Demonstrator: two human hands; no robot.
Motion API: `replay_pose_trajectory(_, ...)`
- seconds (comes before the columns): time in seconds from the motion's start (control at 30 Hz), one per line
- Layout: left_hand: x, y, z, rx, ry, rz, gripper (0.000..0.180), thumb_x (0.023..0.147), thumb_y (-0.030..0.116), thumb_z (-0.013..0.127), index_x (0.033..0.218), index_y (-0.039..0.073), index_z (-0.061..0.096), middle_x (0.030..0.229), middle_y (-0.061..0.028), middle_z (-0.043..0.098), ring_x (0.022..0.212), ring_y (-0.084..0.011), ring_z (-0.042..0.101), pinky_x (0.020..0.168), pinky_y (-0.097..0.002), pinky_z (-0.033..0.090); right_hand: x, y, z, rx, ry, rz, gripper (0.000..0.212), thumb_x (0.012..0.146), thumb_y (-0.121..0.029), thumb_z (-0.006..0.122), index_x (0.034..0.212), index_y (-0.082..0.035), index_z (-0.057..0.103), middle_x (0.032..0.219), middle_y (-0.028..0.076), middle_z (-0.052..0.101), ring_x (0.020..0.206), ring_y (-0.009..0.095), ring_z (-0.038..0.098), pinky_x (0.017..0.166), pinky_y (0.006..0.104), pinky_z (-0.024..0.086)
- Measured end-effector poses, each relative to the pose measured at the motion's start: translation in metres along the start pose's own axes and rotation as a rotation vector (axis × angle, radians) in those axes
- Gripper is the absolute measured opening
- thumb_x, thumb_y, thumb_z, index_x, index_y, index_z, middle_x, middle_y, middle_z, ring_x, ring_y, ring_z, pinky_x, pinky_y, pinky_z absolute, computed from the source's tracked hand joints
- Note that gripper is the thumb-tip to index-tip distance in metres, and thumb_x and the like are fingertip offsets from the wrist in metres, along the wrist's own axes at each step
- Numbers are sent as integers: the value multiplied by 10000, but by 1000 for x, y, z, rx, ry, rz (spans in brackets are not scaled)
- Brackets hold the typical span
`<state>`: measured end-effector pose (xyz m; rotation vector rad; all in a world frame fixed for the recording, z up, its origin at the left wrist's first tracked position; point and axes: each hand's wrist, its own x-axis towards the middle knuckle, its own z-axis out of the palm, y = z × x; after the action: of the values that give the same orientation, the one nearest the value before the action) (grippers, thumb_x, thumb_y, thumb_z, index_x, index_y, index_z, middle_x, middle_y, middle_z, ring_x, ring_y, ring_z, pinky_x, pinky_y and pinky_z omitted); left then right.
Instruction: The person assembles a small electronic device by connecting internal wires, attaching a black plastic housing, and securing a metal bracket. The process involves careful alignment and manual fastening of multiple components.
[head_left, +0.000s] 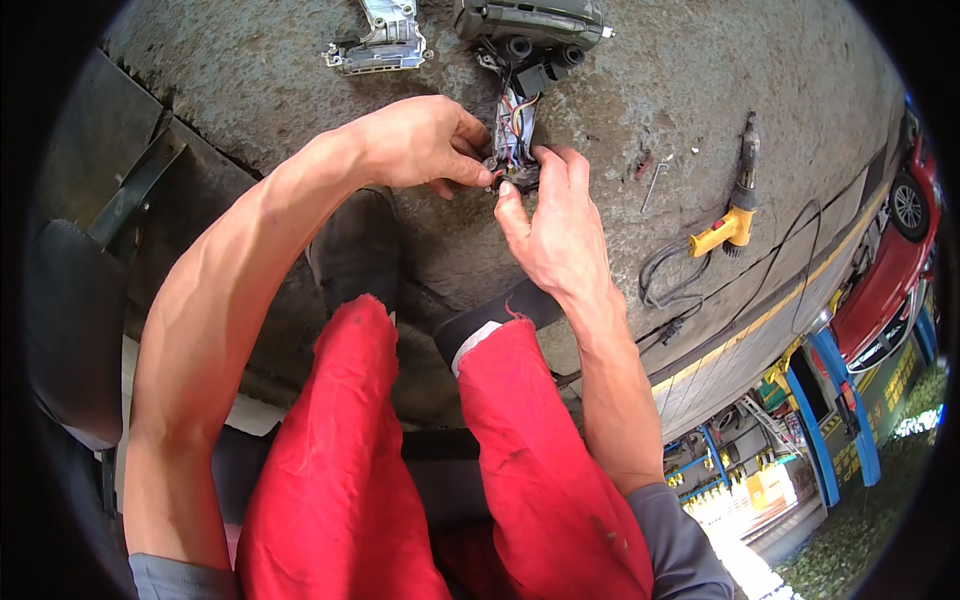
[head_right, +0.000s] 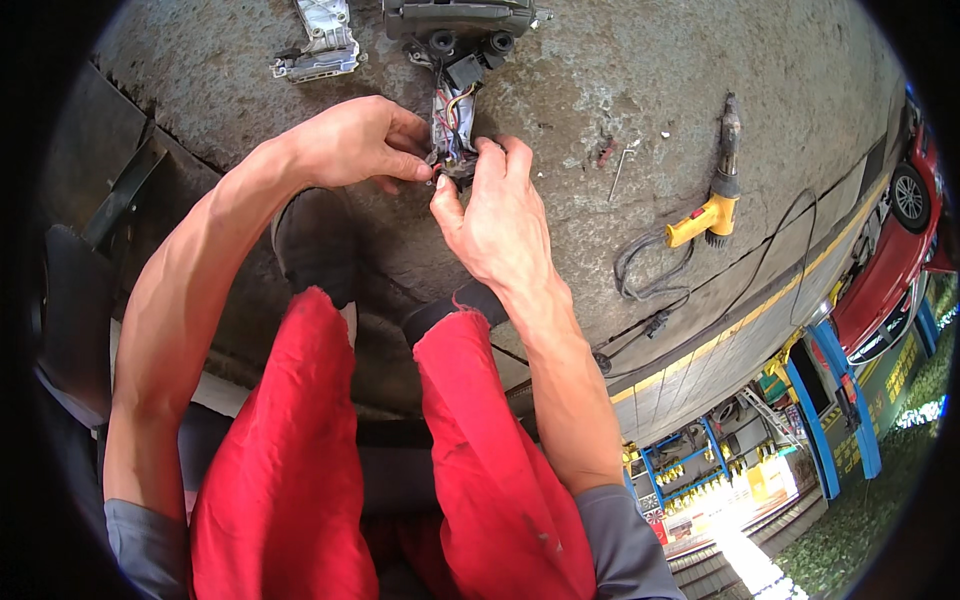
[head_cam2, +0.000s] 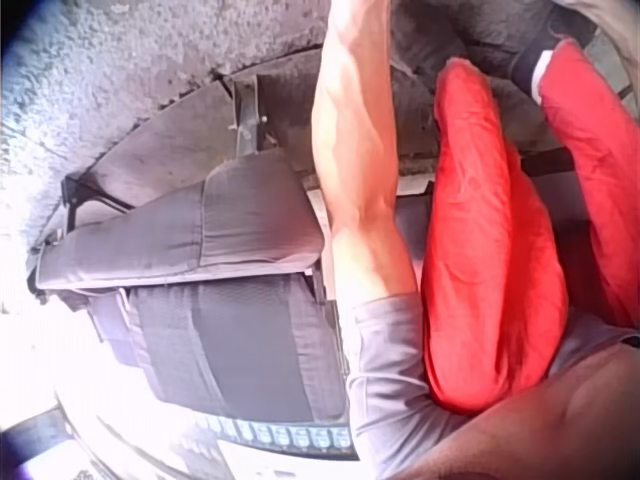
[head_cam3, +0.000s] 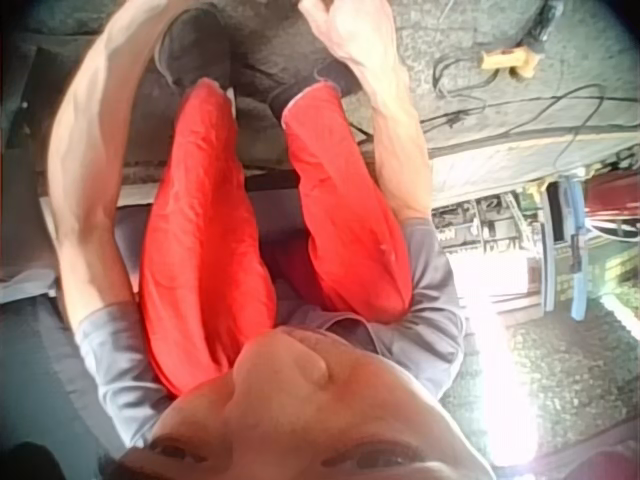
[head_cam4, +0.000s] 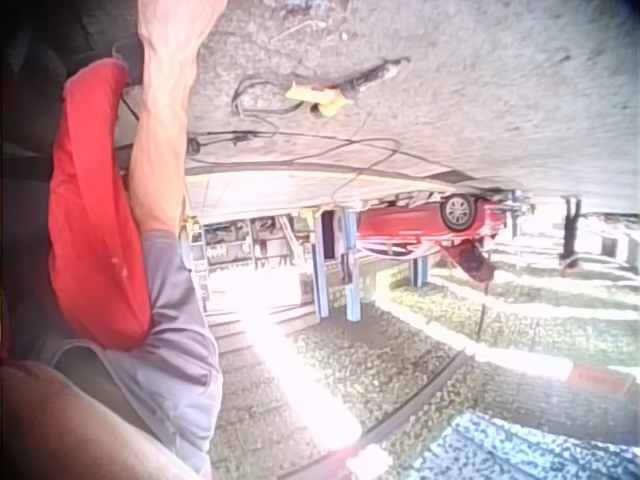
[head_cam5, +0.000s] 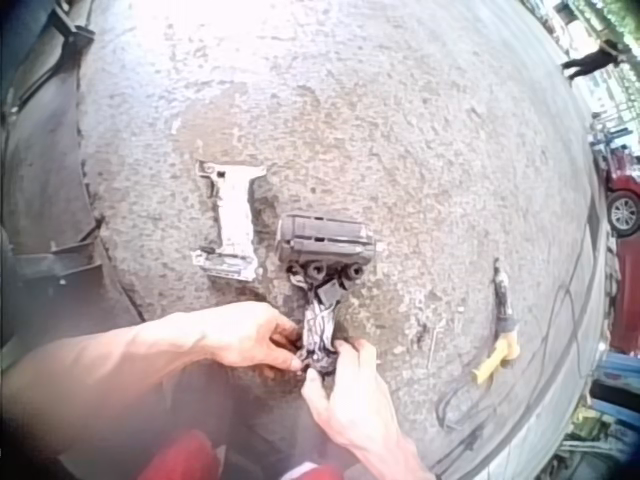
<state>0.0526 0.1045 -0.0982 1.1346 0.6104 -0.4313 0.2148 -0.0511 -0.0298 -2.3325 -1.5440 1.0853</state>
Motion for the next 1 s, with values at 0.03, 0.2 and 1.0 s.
replay_pose_trajectory(0.03, -1, 2, 0, 0, 3, -3, 351, 992, 149, 750, 1286, -38, 713, 1089, -109, 791, 890, -149, 734, 820, -322, 645, 0, 1, 0, -9, 0, 1, 620, 971, -271, 729, 1386, 128, 500, 1388, 332, 481, 1134, 527, 651, 973, 529, 569)
replay_pose_trajectory(0.2, 1, 7, -1, 22, -8, -17, 356, 977, 143, 756, 1275, -48, 719, 1076, -114, 794, 876, -146, 737, 816, -317, 647, 0, 1, 1, -38, -11, 8, 636, 976, -298, 721, 1390, 133, 504, 1387, 333, 481, 1121, 527, 659, 972, 529, 572)
replay_pose_trajectory(1.0, 5, 17, 12, 76, 177, -213, 345, 834, 170, 776, 1088, -63, 776, 908, -103, 774, 809, -151, 738, 765, -310, 618, 5, -9, 9, -109, 50, 93, 626, 855, -271, 829, 1283, 99, 562, 1325, 311, 543, 1063, 508, 688, 910, 530, 599)
